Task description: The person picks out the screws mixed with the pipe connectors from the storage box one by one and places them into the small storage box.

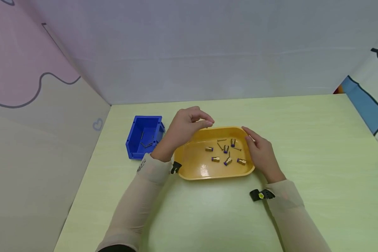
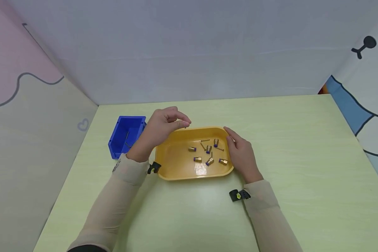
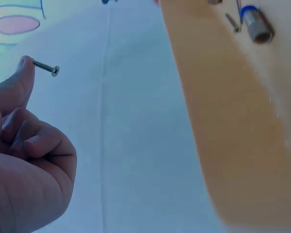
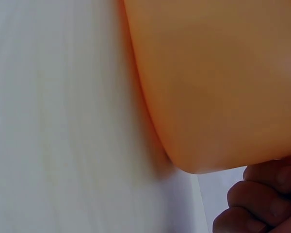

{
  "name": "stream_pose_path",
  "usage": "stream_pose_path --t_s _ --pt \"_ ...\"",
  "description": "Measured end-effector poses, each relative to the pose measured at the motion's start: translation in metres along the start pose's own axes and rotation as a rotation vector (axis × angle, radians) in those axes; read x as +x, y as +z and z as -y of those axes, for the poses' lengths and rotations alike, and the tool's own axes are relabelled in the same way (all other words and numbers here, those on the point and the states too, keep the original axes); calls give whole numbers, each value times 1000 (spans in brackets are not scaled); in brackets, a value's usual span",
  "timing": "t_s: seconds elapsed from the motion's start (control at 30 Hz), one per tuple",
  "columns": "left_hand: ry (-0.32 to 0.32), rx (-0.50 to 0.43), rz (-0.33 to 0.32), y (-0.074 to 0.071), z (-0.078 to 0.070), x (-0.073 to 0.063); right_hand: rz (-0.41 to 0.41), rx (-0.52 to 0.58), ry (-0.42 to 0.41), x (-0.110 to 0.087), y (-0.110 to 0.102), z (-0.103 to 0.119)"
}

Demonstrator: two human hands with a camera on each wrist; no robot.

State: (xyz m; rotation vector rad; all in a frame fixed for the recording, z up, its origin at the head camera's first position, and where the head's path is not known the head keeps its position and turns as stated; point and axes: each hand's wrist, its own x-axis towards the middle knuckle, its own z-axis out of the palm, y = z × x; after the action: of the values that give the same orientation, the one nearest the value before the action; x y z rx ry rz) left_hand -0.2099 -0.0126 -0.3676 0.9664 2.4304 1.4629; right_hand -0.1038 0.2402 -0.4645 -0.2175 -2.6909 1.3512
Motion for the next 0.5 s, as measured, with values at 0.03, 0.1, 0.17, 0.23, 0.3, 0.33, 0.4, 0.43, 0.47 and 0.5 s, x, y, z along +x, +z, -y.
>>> stream_pose_path --t_s 0.03,0.1,0.17,0.23,0.3,0.33,0.4,0.43,0.47,0.5 --pt "-11 -1 -21 -5 1 -1 -1 -1 2 0 0 0" --pt "-25 -4 -64 -15 5 -4 1 -3 4 0 0 1" --pt "-55 -22 -116 -24 9 -7 3 -5 11 0 -1 1" --pt "-94 -43 -172 -34 14 -11 5 -8 17 0 -1 1" --pt "-138 -61 -235 -45 18 -16 6 -7 18 0 -1 1" --pt "-158 -68 -267 -49 20 -19 5 -6 19 0 -1 1" --pt "-184 -41 -331 -58 25 -25 2 -6 16 1 0 1" --pt "-191 -13 -361 -62 28 -28 2 -4 16 1 0 1" --pt "-199 31 -390 -65 30 -31 3 -1 16 1 0 1" --pt "-207 85 -417 -68 33 -34 5 0 18 1 0 1"
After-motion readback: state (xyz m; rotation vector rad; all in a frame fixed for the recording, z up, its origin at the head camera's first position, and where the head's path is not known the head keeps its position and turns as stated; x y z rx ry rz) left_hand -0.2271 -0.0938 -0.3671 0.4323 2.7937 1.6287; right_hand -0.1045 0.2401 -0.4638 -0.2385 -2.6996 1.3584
